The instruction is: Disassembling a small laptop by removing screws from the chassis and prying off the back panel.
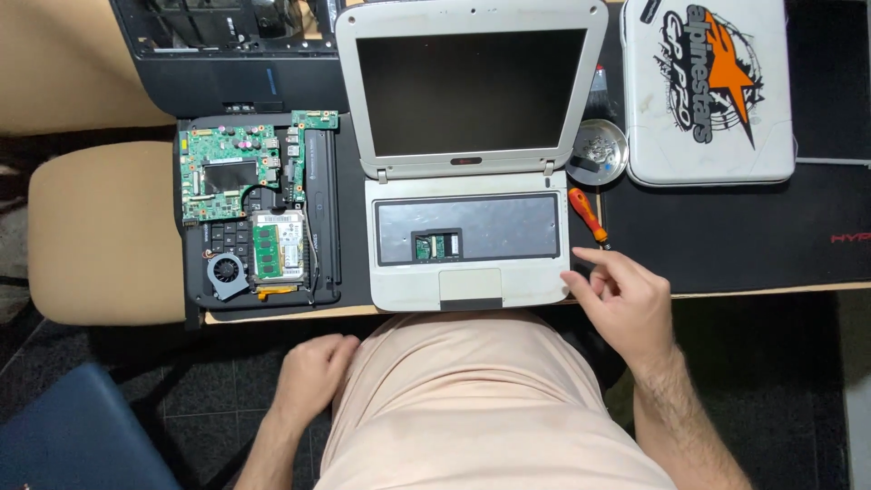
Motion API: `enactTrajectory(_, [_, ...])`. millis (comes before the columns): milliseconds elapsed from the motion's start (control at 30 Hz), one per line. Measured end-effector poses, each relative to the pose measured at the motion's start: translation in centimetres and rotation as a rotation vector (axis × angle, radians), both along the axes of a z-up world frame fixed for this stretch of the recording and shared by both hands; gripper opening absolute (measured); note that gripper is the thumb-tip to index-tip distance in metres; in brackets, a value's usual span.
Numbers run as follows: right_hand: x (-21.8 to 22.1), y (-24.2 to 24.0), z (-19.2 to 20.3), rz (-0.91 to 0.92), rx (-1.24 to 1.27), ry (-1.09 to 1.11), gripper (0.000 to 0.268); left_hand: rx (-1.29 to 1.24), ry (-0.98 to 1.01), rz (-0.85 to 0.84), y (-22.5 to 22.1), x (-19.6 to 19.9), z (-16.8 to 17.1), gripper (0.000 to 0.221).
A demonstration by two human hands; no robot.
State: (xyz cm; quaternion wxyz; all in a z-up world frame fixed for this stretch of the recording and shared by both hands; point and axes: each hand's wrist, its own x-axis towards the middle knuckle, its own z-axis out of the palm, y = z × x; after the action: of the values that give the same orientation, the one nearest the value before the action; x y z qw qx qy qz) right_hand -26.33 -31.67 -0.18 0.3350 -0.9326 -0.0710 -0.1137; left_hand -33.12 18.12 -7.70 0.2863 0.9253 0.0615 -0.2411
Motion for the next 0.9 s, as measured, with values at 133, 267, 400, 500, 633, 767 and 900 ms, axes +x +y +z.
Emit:
enactTrajectory(133, [0.2,-2.4,-3.9,-0.117,0.054,-0.134,0.011,0.104,-0.14,0.221,3.6,1.5,-8.0,0.052])
enactTrajectory(267, [1.1,-4.9,-5.8,-0.148,0.045,-0.261,0.012,0.121,-0.153,0.137,3.1,3.4,-7.8,0.051])
enactTrajectory(400, [2.1,-6.2,-7.0,-0.17,0.055,-0.287,0.016,0.129,-0.163,0.074,2.0,5.4,-7.6,0.051])
enactTrajectory(500, [2.1,-5.6,-6.6,-0.157,0.079,-0.293,0.018,0.136,-0.163,0.045,1.1,6.3,-7.6,0.05])
enactTrajectory(633, [2.3,-5.0,-6.6,-0.148,0.084,-0.285,0.019,0.161,-0.144,-0.003,0.8,6.3,-7.6,0.05])
enactTrajectory(767, [2.5,-5.0,-6.8,-0.117,0.054,-0.299,0.017,0.183,-0.133,-0.042,1.0,6.0,-8.1,0.049])
enactTrajectory(900, [2.5,-5.0,-6.7,-0.112,0.053,-0.307,0.017,0.199,-0.128,-0.1,3.3,4.9,-11.9,0.049])
